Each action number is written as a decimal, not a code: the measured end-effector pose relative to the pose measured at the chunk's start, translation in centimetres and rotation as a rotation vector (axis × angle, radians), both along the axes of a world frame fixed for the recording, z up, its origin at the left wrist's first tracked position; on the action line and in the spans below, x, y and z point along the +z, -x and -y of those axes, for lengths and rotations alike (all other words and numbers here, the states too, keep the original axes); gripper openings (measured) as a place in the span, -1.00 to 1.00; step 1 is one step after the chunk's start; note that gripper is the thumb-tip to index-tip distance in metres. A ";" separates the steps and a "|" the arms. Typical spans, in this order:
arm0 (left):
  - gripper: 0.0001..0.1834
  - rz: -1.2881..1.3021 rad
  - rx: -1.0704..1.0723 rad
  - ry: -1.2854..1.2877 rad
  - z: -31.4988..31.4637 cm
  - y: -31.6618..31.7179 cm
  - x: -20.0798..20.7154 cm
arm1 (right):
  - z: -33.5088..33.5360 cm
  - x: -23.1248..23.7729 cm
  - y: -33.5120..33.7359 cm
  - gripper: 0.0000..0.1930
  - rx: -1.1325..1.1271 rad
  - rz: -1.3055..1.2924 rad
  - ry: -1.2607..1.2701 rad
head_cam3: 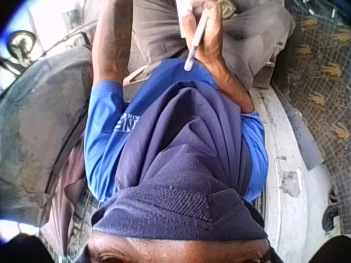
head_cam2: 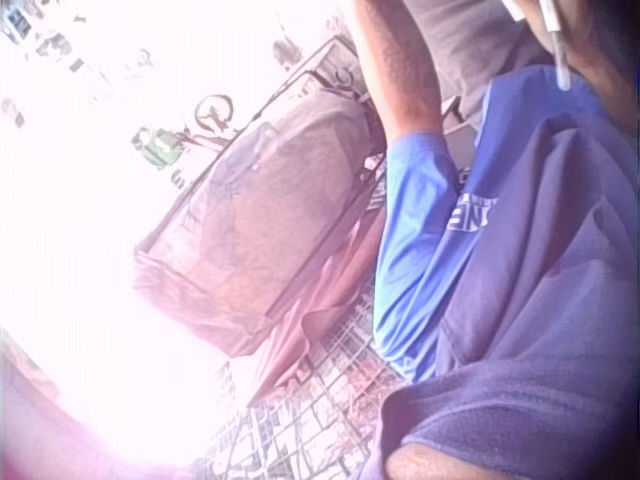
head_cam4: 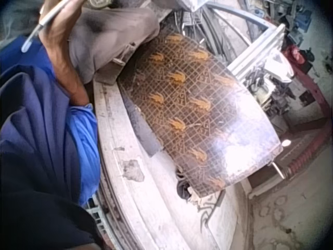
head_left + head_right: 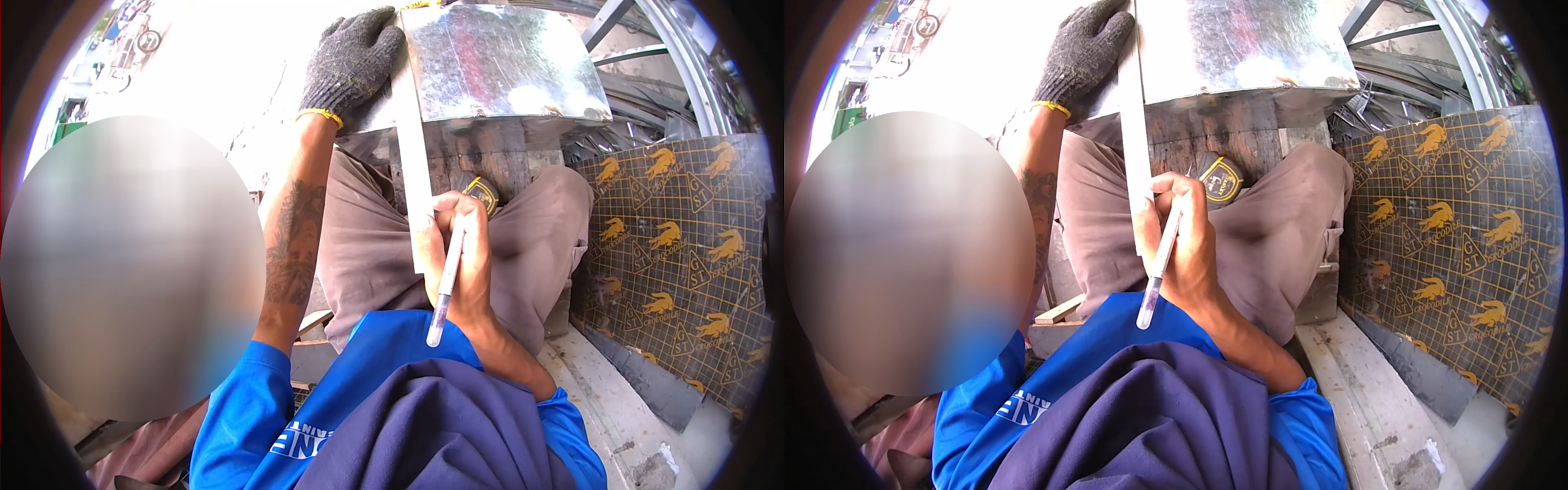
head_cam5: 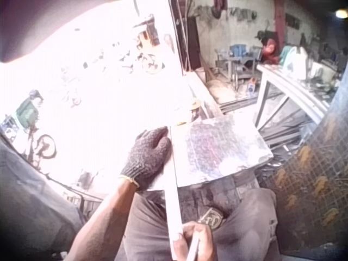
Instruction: The recorder uses a measuring tape, marker, and metal square to measure and mark a metal sheet box for fabrication.
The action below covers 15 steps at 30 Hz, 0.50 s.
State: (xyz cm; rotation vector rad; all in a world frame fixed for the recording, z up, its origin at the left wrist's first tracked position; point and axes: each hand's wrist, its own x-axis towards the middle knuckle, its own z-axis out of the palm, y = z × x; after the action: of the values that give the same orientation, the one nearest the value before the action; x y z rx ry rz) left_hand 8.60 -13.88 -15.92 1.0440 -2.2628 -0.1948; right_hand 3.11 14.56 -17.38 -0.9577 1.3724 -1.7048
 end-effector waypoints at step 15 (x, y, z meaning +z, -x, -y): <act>-0.53 -0.012 -0.021 -0.136 -1.7 0.6 2.3 | 0.0 -0.2 0.1 -0.74 -0.024 -0.013 0.000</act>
State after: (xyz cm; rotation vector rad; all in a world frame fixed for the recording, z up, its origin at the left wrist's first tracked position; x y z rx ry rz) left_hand 7.97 -12.15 -13.61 1.0859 -2.2763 -0.3666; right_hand 3.02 14.61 -17.60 -0.9569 1.3974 -1.7192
